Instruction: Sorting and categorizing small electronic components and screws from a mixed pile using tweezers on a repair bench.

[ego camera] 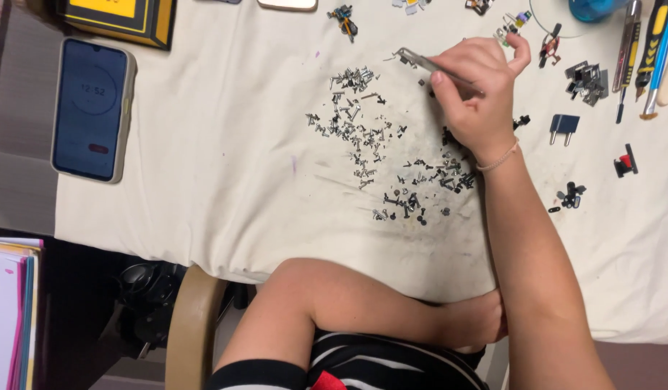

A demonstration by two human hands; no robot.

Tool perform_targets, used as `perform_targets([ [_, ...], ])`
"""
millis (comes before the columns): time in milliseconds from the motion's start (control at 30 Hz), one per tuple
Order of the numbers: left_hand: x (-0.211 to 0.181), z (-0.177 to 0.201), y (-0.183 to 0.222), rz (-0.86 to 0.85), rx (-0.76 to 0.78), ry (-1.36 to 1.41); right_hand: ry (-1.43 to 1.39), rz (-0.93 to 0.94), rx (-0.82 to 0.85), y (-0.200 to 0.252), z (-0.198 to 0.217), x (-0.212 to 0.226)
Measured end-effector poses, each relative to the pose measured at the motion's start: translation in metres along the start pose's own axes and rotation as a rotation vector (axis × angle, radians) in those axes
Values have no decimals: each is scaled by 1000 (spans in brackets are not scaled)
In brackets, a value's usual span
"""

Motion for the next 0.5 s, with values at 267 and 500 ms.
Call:
perform_targets([
  [267,-6,-9,-1,-20,1,-21,59,-5,81,6,-19,-10],
  [500,0,4,1,-100,201,-40,3,-58,8,3,-15,-18],
])
Point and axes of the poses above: each hand's wrist, its own y-axis away from the middle knuckle, its own z-axis out of the back of the hand, x = y × z, the point moved 8 cm from there along -y, towards the middle knuckle, and after that the axes turned 15 degrees about -z, right-handed, at the moved point
